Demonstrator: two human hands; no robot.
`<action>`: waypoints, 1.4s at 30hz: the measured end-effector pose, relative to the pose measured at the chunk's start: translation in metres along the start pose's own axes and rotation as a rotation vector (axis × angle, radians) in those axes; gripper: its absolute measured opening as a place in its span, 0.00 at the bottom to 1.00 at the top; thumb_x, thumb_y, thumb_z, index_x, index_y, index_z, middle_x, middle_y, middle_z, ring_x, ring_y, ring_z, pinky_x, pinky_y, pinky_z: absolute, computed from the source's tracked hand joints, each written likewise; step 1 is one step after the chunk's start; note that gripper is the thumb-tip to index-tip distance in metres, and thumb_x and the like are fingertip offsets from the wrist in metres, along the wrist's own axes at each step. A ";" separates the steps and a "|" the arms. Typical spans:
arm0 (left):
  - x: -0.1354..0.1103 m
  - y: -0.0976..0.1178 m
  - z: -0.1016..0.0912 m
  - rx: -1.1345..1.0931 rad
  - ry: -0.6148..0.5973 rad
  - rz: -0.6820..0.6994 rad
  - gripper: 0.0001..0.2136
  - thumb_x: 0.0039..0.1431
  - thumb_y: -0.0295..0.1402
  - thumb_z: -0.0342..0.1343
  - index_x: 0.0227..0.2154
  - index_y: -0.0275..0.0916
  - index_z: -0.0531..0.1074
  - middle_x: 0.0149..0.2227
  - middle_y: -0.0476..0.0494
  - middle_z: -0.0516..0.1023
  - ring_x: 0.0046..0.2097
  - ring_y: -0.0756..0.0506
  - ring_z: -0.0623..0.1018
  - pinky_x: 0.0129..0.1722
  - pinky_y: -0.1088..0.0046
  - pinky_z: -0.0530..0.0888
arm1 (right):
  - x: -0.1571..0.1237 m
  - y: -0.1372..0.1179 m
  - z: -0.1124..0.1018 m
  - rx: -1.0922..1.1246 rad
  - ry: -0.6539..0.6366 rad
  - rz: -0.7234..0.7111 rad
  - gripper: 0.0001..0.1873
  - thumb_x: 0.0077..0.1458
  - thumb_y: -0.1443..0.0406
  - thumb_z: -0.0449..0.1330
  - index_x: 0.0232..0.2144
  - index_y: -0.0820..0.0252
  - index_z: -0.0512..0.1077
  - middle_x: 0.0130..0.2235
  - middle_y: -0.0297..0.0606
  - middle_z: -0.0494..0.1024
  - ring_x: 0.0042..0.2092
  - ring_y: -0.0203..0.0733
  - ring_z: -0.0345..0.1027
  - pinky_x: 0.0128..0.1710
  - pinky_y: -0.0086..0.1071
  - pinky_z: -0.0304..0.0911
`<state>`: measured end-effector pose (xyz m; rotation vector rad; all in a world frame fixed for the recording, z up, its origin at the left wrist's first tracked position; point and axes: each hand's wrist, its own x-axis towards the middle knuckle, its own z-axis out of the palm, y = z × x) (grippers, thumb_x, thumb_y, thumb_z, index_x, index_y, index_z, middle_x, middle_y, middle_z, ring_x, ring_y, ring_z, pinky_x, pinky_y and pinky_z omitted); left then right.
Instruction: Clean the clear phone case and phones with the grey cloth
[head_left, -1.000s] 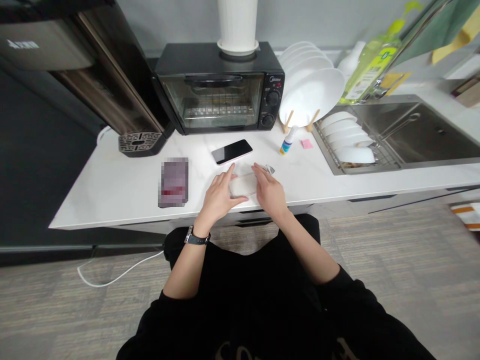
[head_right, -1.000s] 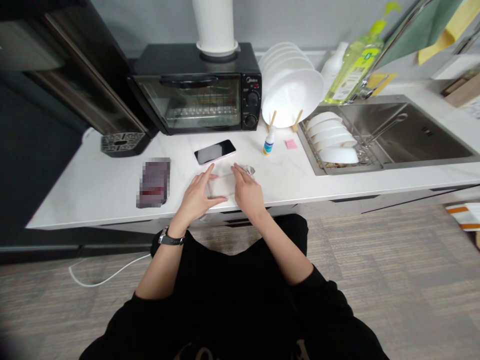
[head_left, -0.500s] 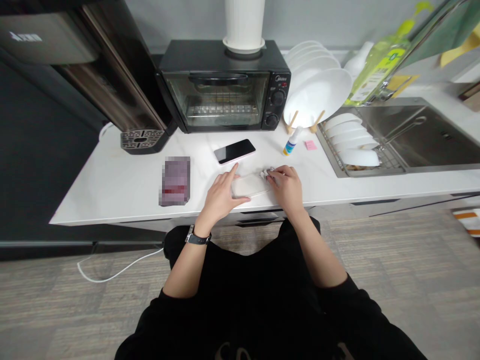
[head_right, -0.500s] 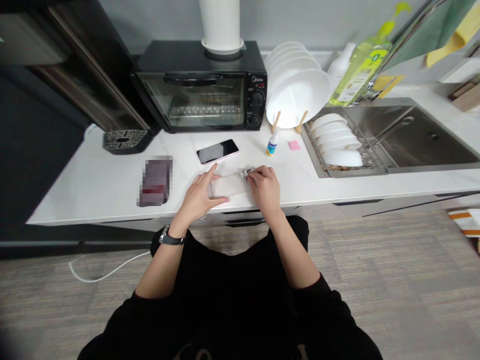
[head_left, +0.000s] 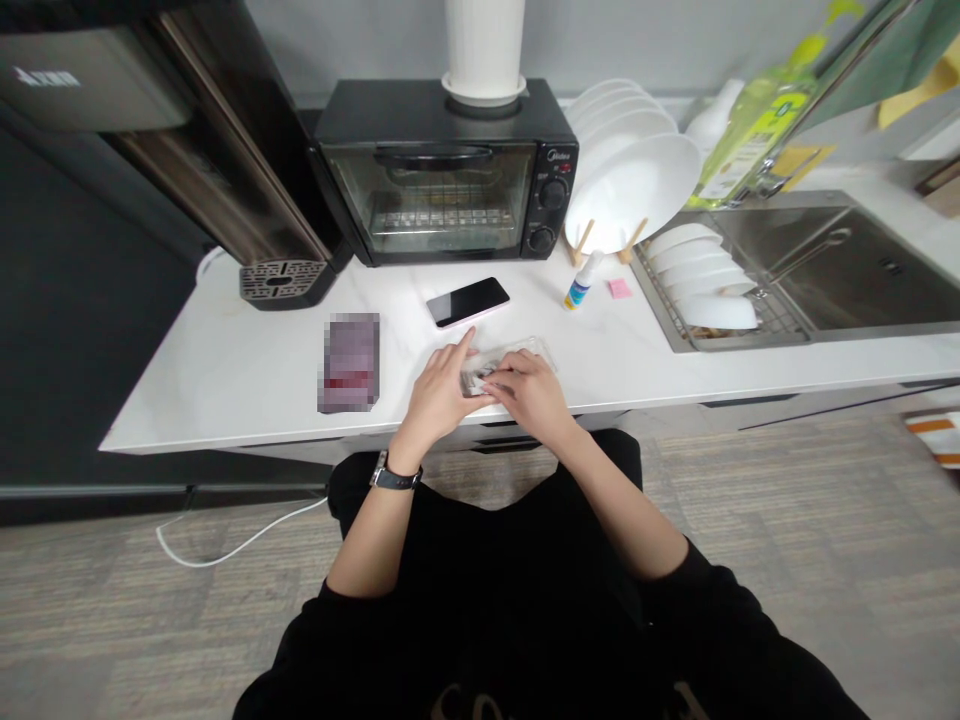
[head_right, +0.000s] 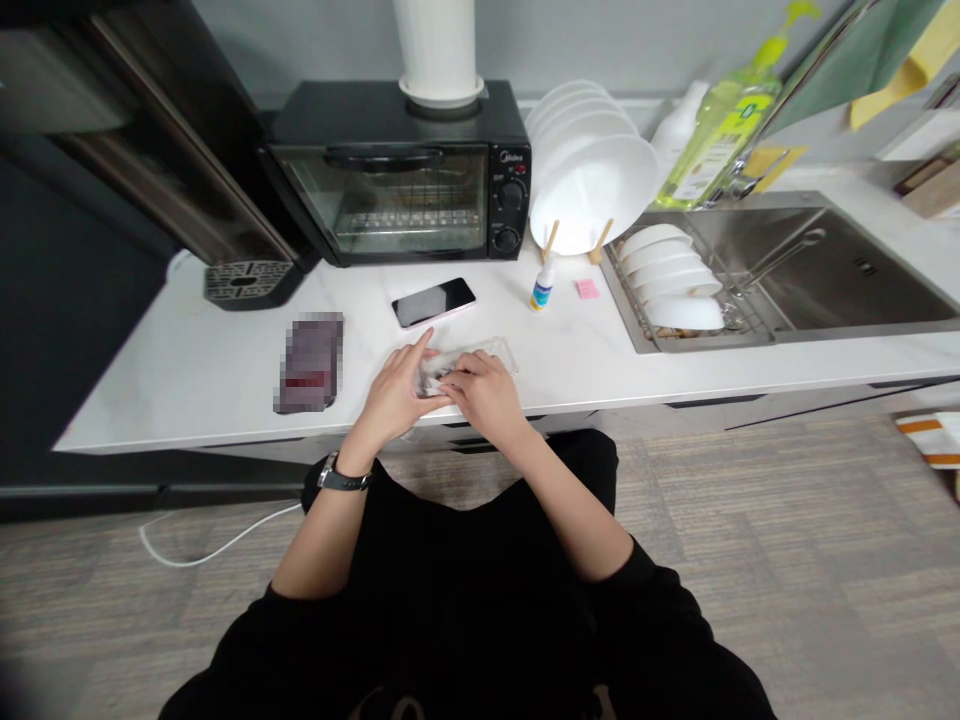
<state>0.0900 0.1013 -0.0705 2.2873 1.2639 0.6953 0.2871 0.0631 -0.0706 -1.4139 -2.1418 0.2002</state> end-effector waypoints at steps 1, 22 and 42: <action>0.000 0.001 0.000 0.003 -0.002 -0.008 0.53 0.57 0.41 0.75 0.78 0.48 0.49 0.62 0.40 0.77 0.62 0.33 0.74 0.63 0.53 0.73 | -0.007 0.005 -0.005 -0.014 0.022 0.012 0.11 0.70 0.59 0.63 0.43 0.54 0.86 0.39 0.41 0.80 0.45 0.49 0.70 0.46 0.42 0.66; 0.002 0.006 -0.003 0.001 0.005 -0.010 0.52 0.55 0.40 0.76 0.77 0.48 0.50 0.62 0.40 0.78 0.63 0.33 0.74 0.65 0.50 0.71 | 0.011 0.025 0.002 -0.245 0.262 0.293 0.16 0.72 0.63 0.57 0.40 0.57 0.85 0.39 0.47 0.81 0.43 0.53 0.69 0.43 0.47 0.67; 0.002 0.004 -0.003 -0.003 -0.011 -0.025 0.53 0.54 0.41 0.76 0.77 0.47 0.50 0.62 0.39 0.77 0.63 0.32 0.73 0.65 0.51 0.71 | -0.026 0.018 -0.011 -0.020 0.174 0.203 0.11 0.70 0.59 0.63 0.41 0.55 0.85 0.39 0.41 0.83 0.44 0.50 0.73 0.46 0.43 0.69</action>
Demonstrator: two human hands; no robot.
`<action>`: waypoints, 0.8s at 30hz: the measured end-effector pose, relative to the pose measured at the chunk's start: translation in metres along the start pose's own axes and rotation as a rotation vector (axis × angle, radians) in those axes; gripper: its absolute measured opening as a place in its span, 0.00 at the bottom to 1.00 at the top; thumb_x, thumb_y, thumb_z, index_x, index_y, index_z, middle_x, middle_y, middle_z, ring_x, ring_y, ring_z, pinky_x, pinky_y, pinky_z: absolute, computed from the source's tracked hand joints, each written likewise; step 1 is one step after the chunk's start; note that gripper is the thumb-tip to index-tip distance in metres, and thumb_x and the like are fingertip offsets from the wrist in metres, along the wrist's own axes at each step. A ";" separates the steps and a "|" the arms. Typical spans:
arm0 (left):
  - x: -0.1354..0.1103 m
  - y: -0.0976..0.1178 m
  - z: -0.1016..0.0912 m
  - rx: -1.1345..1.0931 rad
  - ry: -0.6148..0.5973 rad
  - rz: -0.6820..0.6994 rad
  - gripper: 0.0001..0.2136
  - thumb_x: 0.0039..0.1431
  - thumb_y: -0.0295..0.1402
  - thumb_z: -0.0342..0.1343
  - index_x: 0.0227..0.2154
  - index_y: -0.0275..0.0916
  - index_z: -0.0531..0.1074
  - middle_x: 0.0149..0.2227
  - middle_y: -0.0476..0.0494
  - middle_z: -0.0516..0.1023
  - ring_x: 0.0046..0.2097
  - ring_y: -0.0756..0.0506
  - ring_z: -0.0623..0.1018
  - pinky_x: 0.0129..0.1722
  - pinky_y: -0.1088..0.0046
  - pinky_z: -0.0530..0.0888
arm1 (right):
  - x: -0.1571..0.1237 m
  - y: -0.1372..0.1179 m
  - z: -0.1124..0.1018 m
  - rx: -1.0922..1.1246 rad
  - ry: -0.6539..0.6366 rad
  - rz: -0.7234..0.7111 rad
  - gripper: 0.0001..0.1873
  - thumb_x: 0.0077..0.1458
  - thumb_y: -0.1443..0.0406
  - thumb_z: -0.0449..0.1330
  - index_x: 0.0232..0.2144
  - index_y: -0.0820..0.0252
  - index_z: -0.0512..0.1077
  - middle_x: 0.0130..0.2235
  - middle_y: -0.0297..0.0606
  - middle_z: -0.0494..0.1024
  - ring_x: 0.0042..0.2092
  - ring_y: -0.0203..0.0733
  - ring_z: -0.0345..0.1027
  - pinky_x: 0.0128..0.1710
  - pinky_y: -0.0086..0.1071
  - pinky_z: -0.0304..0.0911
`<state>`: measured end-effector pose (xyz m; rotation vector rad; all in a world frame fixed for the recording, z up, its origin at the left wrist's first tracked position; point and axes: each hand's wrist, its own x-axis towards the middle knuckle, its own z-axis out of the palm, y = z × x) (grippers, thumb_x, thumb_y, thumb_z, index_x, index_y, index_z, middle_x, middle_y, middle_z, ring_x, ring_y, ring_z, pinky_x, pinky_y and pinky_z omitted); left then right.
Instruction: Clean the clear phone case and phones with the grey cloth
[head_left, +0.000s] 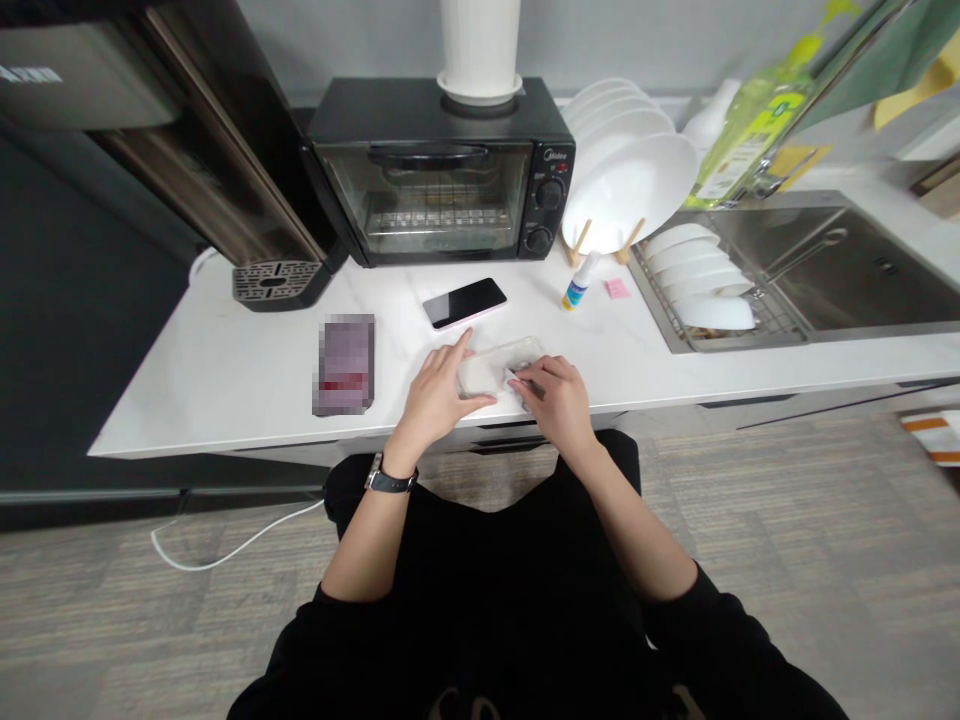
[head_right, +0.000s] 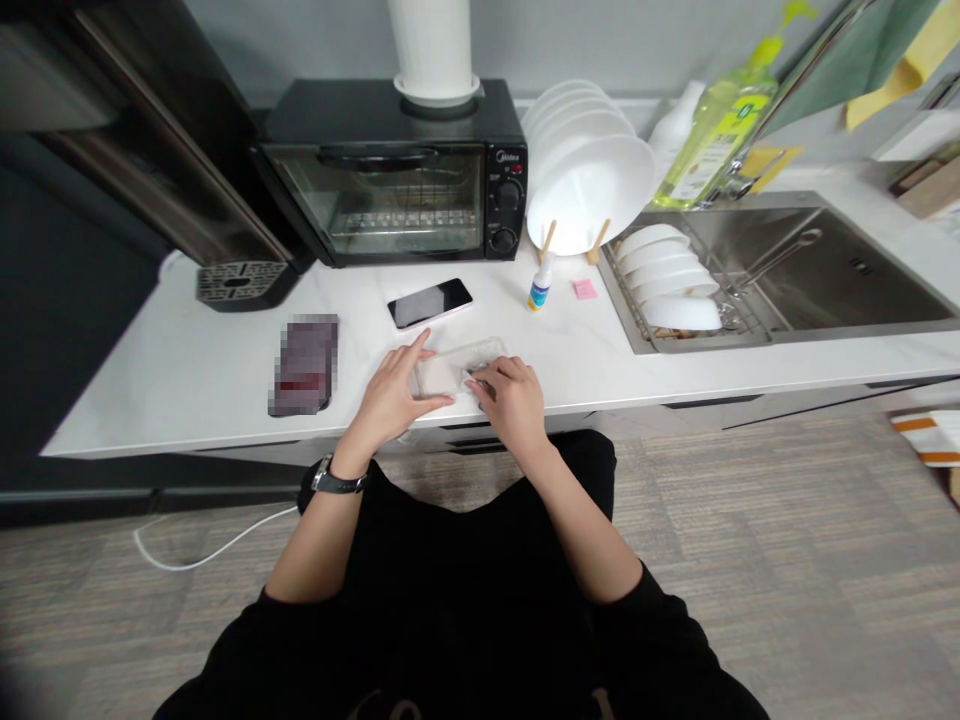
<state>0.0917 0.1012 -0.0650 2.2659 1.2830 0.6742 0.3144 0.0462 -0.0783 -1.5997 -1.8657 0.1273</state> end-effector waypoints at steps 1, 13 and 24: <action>0.000 0.000 0.000 0.001 -0.002 -0.003 0.54 0.54 0.40 0.77 0.77 0.46 0.50 0.62 0.39 0.77 0.63 0.33 0.73 0.65 0.51 0.71 | 0.001 0.005 -0.003 -0.015 0.015 0.013 0.11 0.70 0.59 0.63 0.41 0.55 0.85 0.39 0.42 0.83 0.44 0.50 0.73 0.46 0.43 0.69; 0.000 -0.001 -0.001 -0.001 -0.003 0.019 0.52 0.56 0.39 0.76 0.77 0.45 0.51 0.62 0.40 0.77 0.63 0.33 0.74 0.67 0.51 0.70 | 0.033 0.019 0.003 -0.167 0.078 0.153 0.09 0.71 0.63 0.59 0.40 0.58 0.80 0.41 0.45 0.82 0.44 0.52 0.71 0.45 0.40 0.65; 0.001 -0.004 0.003 0.004 0.014 0.024 0.47 0.58 0.32 0.70 0.77 0.41 0.52 0.58 0.37 0.77 0.59 0.35 0.75 0.62 0.55 0.73 | 0.043 -0.045 0.034 0.183 -0.176 -0.026 0.07 0.69 0.69 0.59 0.36 0.55 0.76 0.40 0.39 0.82 0.45 0.48 0.71 0.48 0.38 0.63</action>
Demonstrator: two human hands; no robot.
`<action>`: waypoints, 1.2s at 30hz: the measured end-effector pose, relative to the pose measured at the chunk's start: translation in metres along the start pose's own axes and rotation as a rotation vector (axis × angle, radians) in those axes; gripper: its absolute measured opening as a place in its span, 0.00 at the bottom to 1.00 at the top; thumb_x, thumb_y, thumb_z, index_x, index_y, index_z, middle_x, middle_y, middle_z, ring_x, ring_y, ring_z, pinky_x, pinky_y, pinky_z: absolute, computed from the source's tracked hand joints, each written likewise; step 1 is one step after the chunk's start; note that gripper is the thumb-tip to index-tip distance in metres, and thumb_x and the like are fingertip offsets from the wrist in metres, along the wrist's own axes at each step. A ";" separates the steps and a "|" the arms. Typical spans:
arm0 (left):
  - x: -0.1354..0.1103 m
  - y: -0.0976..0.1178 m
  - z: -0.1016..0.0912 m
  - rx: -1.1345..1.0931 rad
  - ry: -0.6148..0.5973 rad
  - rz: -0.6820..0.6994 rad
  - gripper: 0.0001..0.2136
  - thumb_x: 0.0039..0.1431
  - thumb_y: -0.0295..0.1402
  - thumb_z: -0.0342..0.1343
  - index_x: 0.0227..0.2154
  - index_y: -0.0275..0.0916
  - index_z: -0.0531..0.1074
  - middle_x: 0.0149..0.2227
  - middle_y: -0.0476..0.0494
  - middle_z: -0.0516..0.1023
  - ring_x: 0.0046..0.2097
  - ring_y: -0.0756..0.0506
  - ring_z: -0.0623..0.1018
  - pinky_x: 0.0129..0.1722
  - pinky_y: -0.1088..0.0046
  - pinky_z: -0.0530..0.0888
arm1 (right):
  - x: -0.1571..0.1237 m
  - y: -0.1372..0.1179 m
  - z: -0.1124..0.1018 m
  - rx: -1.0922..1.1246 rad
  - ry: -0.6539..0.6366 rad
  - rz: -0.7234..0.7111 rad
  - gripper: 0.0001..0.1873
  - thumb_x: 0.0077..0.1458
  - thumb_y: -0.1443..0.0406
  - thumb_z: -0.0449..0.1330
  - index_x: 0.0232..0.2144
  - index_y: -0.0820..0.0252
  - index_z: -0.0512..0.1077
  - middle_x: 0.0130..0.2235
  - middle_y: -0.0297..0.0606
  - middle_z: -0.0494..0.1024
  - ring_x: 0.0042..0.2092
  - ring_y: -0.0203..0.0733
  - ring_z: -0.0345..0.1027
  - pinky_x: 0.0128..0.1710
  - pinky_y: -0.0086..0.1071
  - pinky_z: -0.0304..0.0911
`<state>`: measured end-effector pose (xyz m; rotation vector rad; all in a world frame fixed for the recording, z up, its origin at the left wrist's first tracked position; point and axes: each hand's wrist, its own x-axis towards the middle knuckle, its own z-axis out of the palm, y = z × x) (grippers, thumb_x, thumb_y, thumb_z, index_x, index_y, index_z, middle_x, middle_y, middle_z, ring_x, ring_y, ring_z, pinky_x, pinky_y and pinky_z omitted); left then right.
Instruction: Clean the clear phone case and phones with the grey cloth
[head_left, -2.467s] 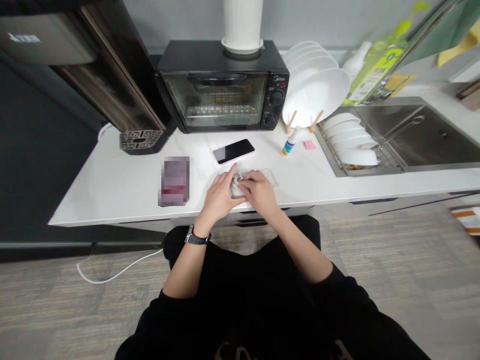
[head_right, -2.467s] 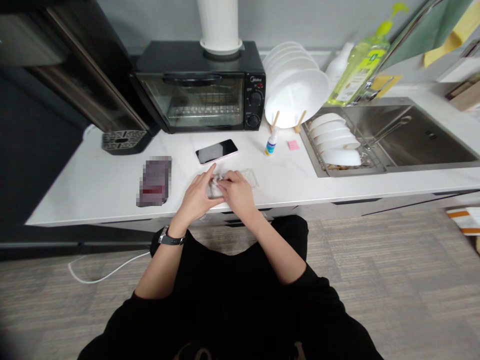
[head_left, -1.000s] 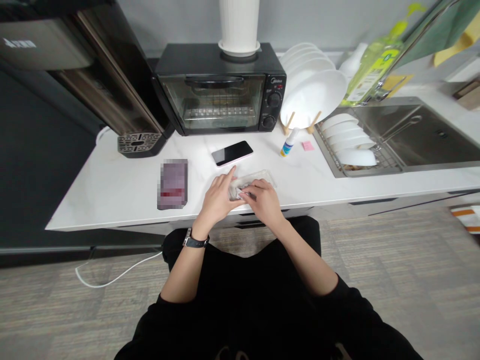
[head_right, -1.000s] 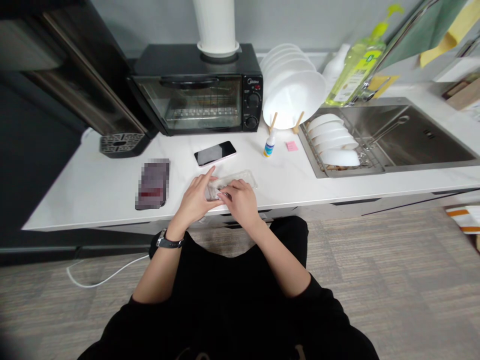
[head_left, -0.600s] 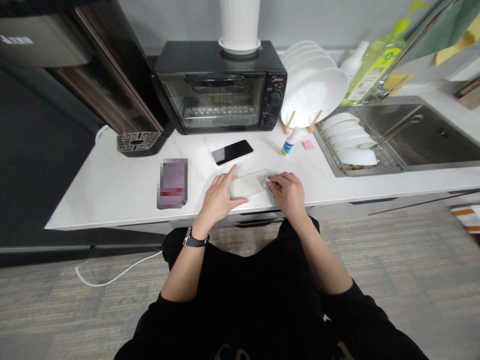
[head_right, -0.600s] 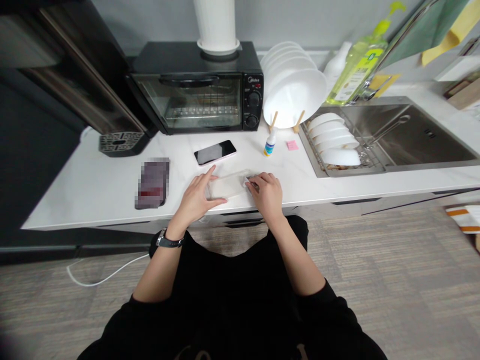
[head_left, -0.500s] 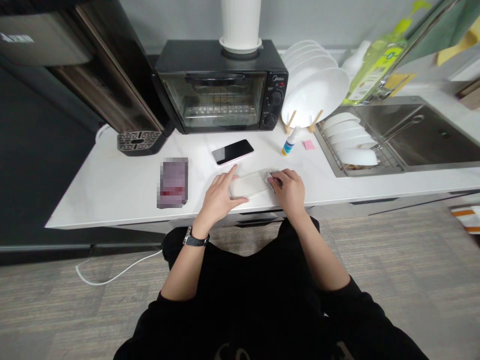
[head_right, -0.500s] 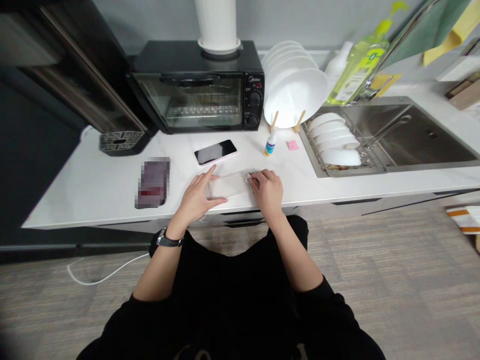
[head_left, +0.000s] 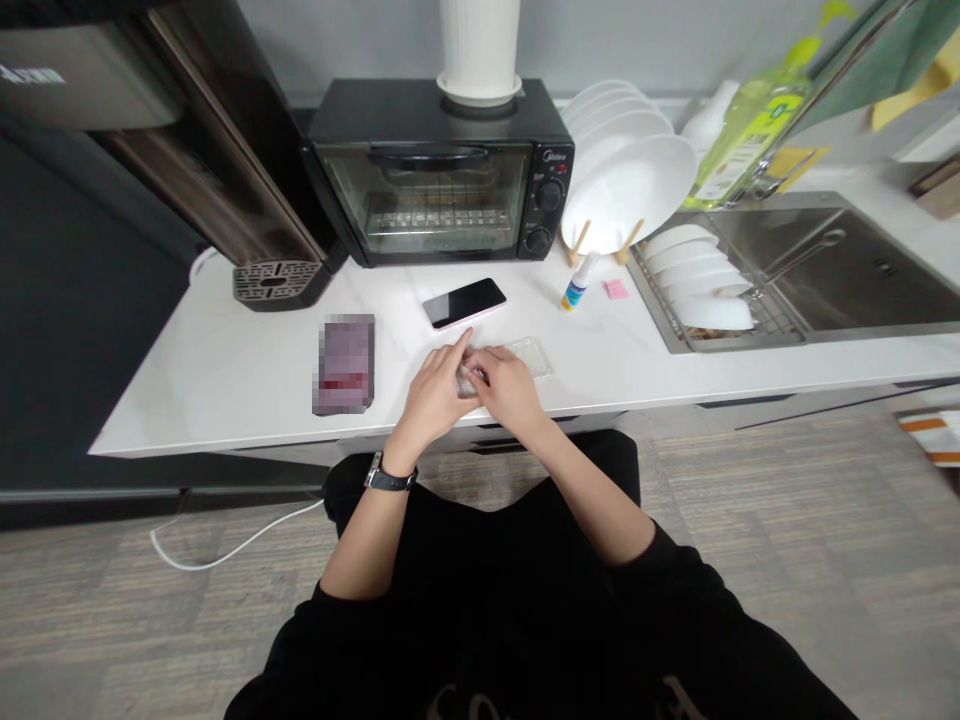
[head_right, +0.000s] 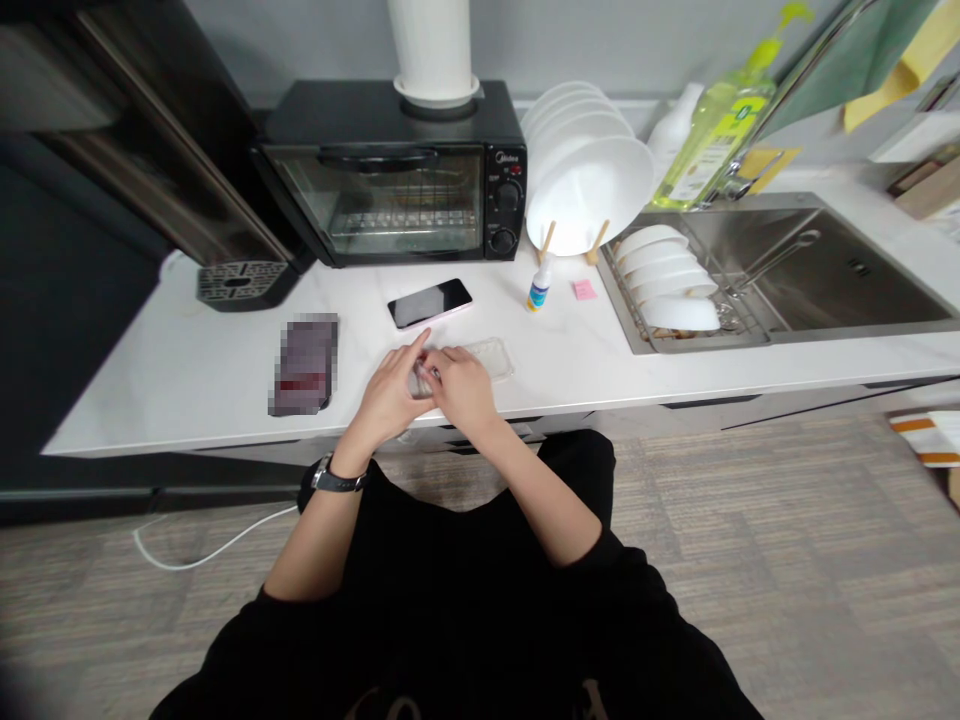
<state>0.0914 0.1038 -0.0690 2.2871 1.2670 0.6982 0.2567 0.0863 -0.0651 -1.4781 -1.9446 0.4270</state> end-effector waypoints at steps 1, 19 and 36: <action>0.000 -0.001 0.000 0.005 -0.002 0.003 0.46 0.59 0.29 0.68 0.77 0.40 0.52 0.58 0.37 0.77 0.59 0.35 0.75 0.61 0.55 0.74 | 0.000 -0.005 0.002 0.050 -0.022 -0.022 0.08 0.68 0.69 0.59 0.35 0.55 0.75 0.39 0.38 0.81 0.44 0.47 0.71 0.48 0.37 0.63; -0.001 0.003 -0.003 0.004 -0.012 -0.003 0.53 0.54 0.39 0.77 0.77 0.45 0.51 0.62 0.39 0.78 0.62 0.34 0.75 0.65 0.51 0.71 | -0.038 0.052 -0.049 -0.155 0.152 0.103 0.07 0.67 0.66 0.61 0.33 0.55 0.72 0.36 0.42 0.79 0.43 0.52 0.70 0.46 0.41 0.65; 0.001 -0.001 -0.001 -0.008 0.009 -0.002 0.54 0.53 0.39 0.77 0.77 0.47 0.51 0.62 0.40 0.79 0.62 0.33 0.76 0.64 0.51 0.72 | 0.013 0.038 -0.029 -0.129 0.025 0.053 0.04 0.64 0.69 0.58 0.37 0.56 0.72 0.35 0.41 0.78 0.40 0.49 0.68 0.43 0.38 0.60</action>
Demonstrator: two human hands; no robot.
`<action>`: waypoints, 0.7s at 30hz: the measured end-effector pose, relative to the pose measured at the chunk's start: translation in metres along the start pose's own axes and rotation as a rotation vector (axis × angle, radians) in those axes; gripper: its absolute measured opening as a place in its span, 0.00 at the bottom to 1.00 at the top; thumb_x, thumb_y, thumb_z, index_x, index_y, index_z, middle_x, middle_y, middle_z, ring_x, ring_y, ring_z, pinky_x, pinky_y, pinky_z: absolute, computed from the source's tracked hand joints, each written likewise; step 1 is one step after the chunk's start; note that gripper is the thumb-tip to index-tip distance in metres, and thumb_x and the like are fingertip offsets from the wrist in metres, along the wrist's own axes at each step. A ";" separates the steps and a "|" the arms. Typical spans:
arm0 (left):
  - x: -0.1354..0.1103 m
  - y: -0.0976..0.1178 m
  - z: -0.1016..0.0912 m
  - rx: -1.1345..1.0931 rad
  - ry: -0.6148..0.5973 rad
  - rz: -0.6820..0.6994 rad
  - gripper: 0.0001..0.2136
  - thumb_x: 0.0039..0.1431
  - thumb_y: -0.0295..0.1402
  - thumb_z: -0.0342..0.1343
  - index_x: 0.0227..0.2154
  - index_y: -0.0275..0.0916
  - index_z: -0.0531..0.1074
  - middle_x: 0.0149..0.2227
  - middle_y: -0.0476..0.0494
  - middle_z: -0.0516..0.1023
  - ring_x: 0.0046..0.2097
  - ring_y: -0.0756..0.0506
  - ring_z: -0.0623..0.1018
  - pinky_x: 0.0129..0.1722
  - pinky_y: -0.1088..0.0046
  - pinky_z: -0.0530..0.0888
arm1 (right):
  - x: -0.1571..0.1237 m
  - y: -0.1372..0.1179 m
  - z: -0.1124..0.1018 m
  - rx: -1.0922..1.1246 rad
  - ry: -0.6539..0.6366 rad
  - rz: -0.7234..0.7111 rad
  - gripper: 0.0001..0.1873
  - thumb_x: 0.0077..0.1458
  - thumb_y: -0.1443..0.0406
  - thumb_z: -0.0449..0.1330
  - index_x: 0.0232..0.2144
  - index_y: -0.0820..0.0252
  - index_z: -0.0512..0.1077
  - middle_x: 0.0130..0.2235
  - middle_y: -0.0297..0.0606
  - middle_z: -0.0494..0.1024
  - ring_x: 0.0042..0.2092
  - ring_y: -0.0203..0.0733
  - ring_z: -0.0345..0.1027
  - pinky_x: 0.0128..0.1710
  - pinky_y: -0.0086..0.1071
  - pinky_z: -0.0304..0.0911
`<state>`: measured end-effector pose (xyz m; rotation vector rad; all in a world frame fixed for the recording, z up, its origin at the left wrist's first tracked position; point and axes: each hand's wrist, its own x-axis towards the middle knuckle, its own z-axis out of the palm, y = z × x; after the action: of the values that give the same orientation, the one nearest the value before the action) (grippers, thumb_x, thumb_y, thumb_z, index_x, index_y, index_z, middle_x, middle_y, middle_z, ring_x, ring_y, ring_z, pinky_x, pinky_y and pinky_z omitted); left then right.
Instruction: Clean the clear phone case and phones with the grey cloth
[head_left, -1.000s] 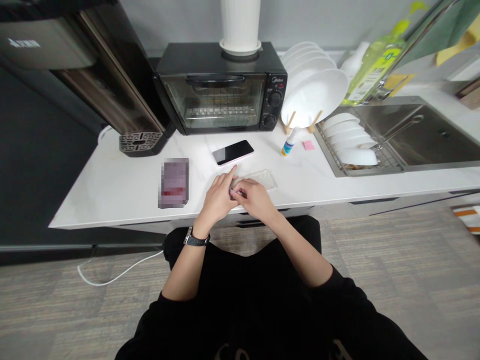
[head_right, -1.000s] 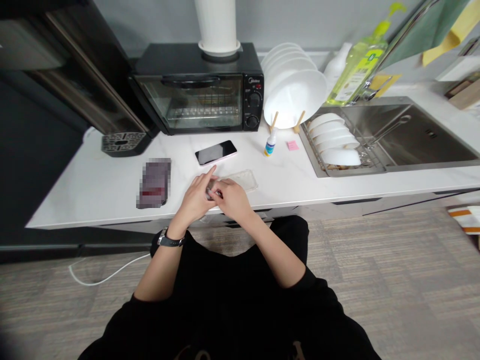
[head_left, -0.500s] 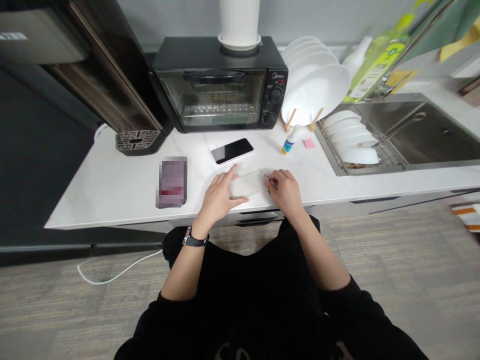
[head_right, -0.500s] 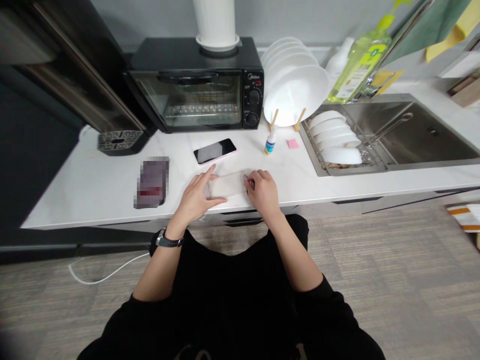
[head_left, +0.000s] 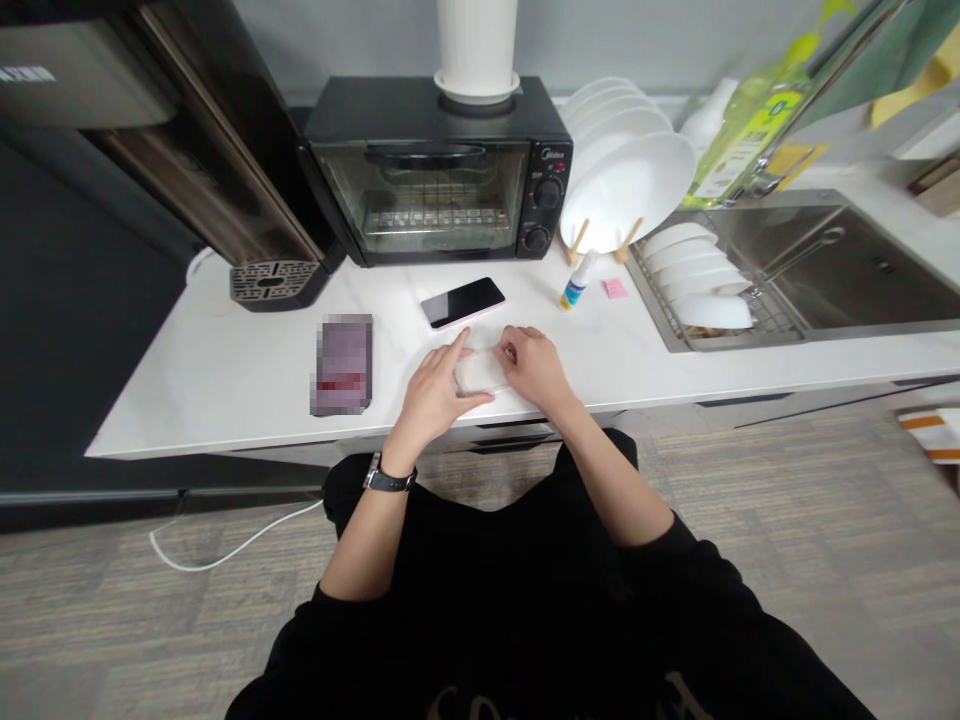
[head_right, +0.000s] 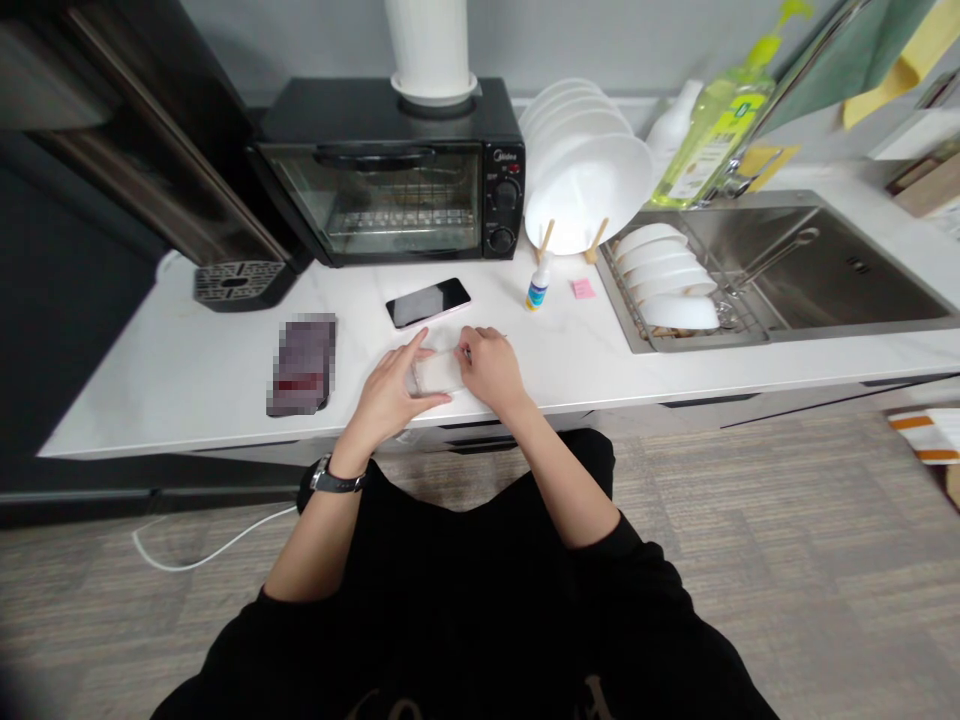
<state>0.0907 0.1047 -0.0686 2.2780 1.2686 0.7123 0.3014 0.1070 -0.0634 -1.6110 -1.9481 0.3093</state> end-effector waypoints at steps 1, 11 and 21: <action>0.000 -0.001 0.000 -0.003 0.001 0.007 0.54 0.54 0.39 0.77 0.77 0.47 0.51 0.62 0.40 0.79 0.62 0.33 0.76 0.64 0.51 0.72 | 0.000 -0.006 0.004 0.030 -0.016 -0.015 0.04 0.64 0.69 0.59 0.36 0.56 0.72 0.34 0.40 0.78 0.40 0.48 0.68 0.43 0.38 0.60; -0.002 -0.005 0.003 -0.028 -0.006 0.009 0.46 0.58 0.24 0.64 0.77 0.40 0.50 0.64 0.36 0.76 0.62 0.36 0.75 0.64 0.55 0.73 | -0.017 -0.048 0.018 0.290 -0.174 -0.156 0.09 0.62 0.71 0.59 0.30 0.54 0.67 0.33 0.33 0.74 0.36 0.42 0.66 0.42 0.34 0.59; -0.003 0.000 0.000 -0.041 -0.019 -0.011 0.54 0.55 0.39 0.76 0.77 0.48 0.49 0.64 0.41 0.77 0.64 0.34 0.74 0.66 0.52 0.71 | -0.045 0.000 -0.016 0.076 0.011 -0.007 0.07 0.64 0.68 0.60 0.32 0.54 0.69 0.33 0.38 0.75 0.38 0.47 0.67 0.41 0.38 0.60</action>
<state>0.0892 0.1021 -0.0691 2.2382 1.2457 0.7050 0.3150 0.0612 -0.0637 -1.5542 -1.9107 0.3667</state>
